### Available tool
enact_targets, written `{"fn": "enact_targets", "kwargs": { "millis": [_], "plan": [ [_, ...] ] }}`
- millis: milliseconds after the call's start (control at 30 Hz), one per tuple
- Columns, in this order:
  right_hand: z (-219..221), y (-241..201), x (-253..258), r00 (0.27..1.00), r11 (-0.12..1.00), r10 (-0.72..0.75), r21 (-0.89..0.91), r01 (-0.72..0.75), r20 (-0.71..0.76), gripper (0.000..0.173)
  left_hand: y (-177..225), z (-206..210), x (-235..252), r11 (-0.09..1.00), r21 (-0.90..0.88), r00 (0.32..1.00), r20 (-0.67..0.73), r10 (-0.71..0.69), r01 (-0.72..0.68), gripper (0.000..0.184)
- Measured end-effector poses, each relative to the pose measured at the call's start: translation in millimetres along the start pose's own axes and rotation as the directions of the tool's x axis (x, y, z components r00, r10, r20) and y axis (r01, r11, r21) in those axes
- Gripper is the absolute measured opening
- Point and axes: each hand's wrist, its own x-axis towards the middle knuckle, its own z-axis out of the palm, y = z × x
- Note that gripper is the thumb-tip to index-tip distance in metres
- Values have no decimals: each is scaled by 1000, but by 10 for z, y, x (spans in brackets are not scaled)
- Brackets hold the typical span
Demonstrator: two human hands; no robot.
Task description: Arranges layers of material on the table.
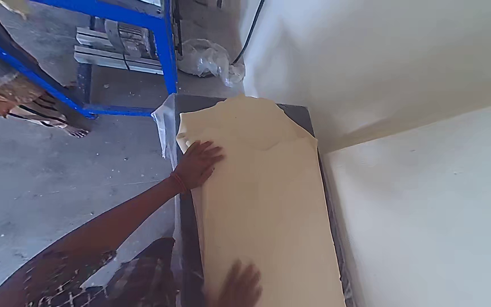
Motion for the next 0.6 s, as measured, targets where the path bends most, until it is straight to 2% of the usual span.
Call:
{"fn": "enact_targets", "kwargs": {
  "millis": [100, 167, 267, 367, 467, 533, 600],
  "plan": [
    [-92, -583, 765, 992, 989, -119, 81, 122, -45, 104, -94, -105, 177, 999, 7, 999, 20, -35, 35, 53],
    [-129, -982, 1312, 982, 978, -180, 98, 185, -49, 89, -189, -217, 377, 991, -10, 988, 78, -132, 133, 51],
    [-203, -1472, 2049, 959, 950, -278, 161, 267, 53, 71, -443, -312, 643, 961, -72, 946, 206, -250, 269, 51],
    [-217, -1798, 2631, 924, 905, -377, 239, 352, 68, 68, -633, -378, 807, 943, -87, 904, 324, -278, 321, 52],
    [-223, -1910, 2855, 907, 880, -421, 260, 398, 36, 68, -686, -384, 859, 936, -79, 890, 347, -296, 342, 51],
    [-239, -1820, 2705, 906, 873, -422, 287, 395, 39, 65, -634, -302, 763, 931, -36, 892, 301, -337, 363, 50],
    [-224, -1676, 2414, 930, 897, -359, 301, 322, 75, 63, -414, -365, 638, 919, 39, 887, 249, -390, 393, 51]
  ]
}}
